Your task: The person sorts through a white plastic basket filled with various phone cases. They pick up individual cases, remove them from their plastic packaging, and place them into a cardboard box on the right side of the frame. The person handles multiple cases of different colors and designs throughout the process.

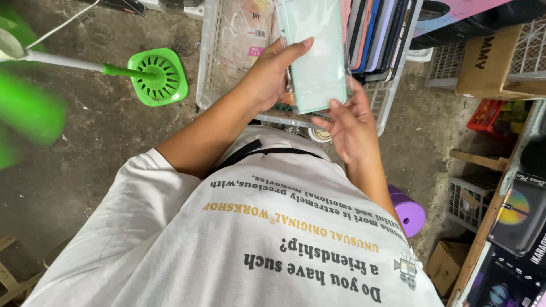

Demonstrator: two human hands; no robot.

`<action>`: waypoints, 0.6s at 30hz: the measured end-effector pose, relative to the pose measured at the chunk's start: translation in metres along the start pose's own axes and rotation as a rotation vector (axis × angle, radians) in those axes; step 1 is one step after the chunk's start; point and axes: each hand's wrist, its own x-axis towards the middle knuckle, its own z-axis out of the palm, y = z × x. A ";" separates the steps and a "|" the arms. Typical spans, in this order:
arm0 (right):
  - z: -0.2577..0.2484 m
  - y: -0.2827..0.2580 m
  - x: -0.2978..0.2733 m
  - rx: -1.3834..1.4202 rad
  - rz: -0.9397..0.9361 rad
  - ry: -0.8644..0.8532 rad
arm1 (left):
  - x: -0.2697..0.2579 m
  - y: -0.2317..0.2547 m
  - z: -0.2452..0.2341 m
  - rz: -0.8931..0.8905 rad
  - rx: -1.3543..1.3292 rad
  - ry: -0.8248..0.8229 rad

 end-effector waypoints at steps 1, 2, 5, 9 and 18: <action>0.003 -0.001 -0.003 -0.011 0.079 -0.072 | -0.002 0.003 0.003 -0.020 0.029 0.037; 0.006 -0.003 -0.004 -0.021 0.157 -0.145 | -0.004 0.008 0.006 -0.039 0.059 0.074; 0.013 0.001 -0.006 -0.096 0.112 -0.217 | 0.015 -0.023 -0.018 0.038 0.105 0.079; 0.023 -0.005 -0.009 -0.173 0.011 -0.336 | 0.018 -0.029 -0.018 0.123 -0.008 0.051; 0.017 0.013 -0.009 -0.718 -0.402 -0.142 | 0.014 -0.042 -0.011 0.031 -0.065 -0.016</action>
